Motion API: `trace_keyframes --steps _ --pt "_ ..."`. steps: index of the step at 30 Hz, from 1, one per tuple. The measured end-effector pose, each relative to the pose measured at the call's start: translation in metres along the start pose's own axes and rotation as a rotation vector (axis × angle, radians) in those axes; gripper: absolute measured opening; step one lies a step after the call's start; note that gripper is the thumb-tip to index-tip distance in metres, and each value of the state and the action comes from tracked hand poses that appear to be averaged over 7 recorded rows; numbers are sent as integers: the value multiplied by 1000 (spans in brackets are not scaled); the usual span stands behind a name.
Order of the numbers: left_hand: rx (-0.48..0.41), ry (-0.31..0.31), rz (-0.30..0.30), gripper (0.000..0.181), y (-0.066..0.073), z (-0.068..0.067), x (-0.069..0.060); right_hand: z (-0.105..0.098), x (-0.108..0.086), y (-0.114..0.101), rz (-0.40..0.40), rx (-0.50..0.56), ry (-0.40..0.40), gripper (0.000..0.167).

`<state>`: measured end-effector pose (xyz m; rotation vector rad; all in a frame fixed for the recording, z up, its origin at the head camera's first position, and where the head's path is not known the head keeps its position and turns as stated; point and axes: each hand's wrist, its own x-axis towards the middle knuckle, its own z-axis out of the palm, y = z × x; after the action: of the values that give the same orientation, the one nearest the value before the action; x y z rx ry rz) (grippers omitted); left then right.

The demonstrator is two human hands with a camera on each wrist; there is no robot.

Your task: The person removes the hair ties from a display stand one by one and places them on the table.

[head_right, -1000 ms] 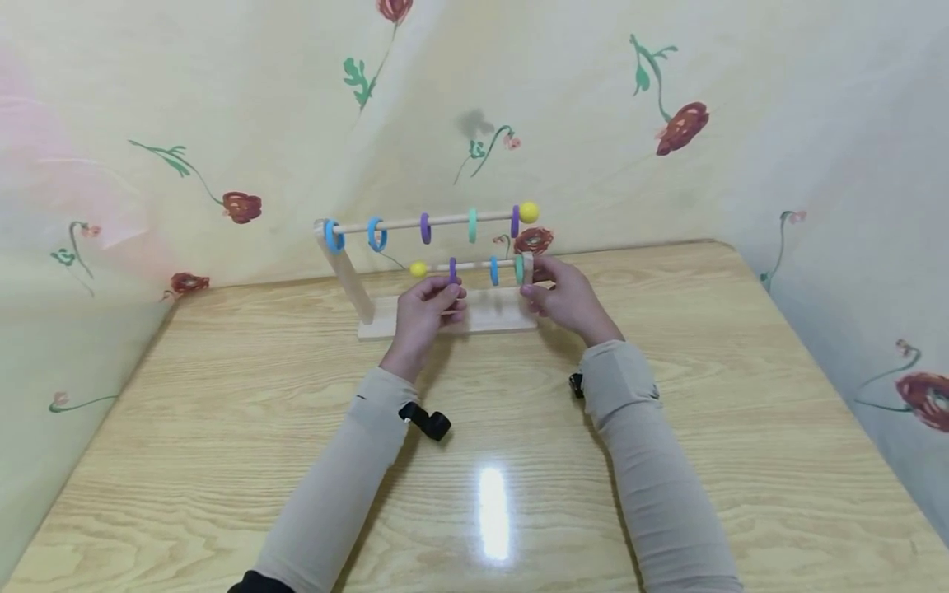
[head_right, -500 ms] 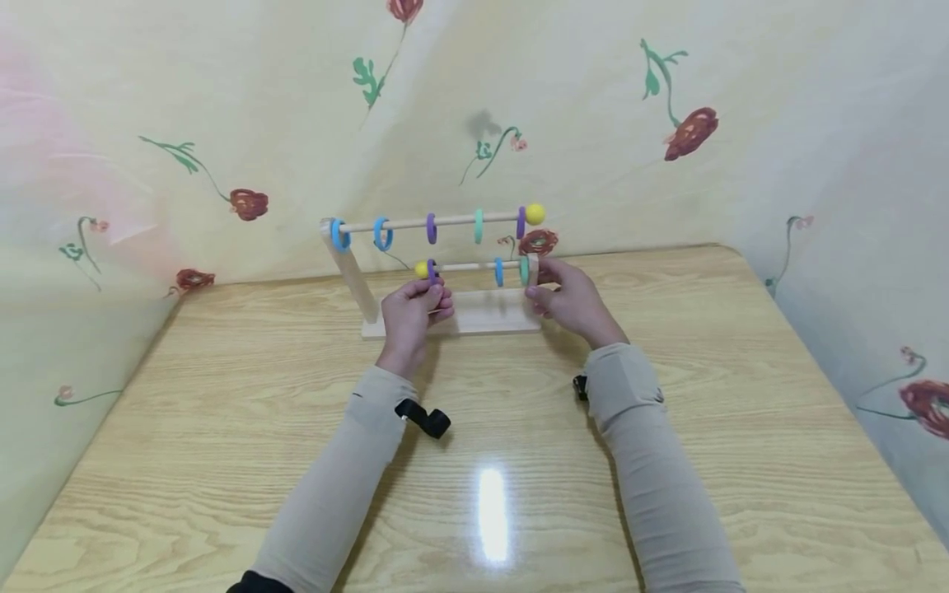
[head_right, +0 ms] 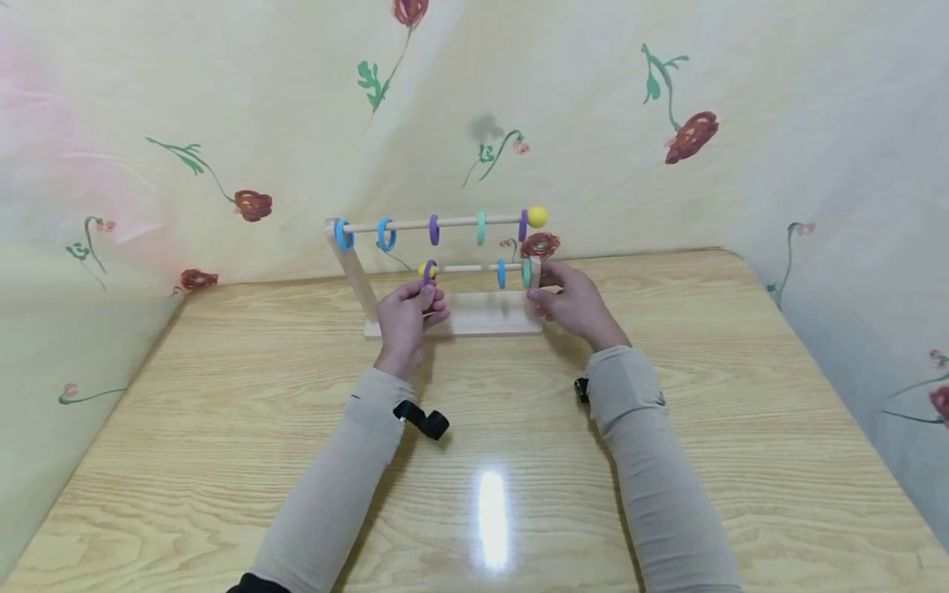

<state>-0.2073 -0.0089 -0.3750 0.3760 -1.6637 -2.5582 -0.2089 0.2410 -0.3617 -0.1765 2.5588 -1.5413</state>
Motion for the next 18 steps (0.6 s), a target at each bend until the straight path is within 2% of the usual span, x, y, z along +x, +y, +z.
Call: trace_keyframes --steps 5,10,14,18 --pt "-29 34 -9 13 2 -3 1 1 0 0 0 -1 -1 41" --pt "-79 68 5 5 6 -6 3 1 0 -1 15 -2 -6 42" --pt "-112 94 12 7 10 -9 6 1 0 -1 23 0 -10 42" --pt "-90 87 -20 4 12 -14 8 0 -1 -2 16 0 -7 43"
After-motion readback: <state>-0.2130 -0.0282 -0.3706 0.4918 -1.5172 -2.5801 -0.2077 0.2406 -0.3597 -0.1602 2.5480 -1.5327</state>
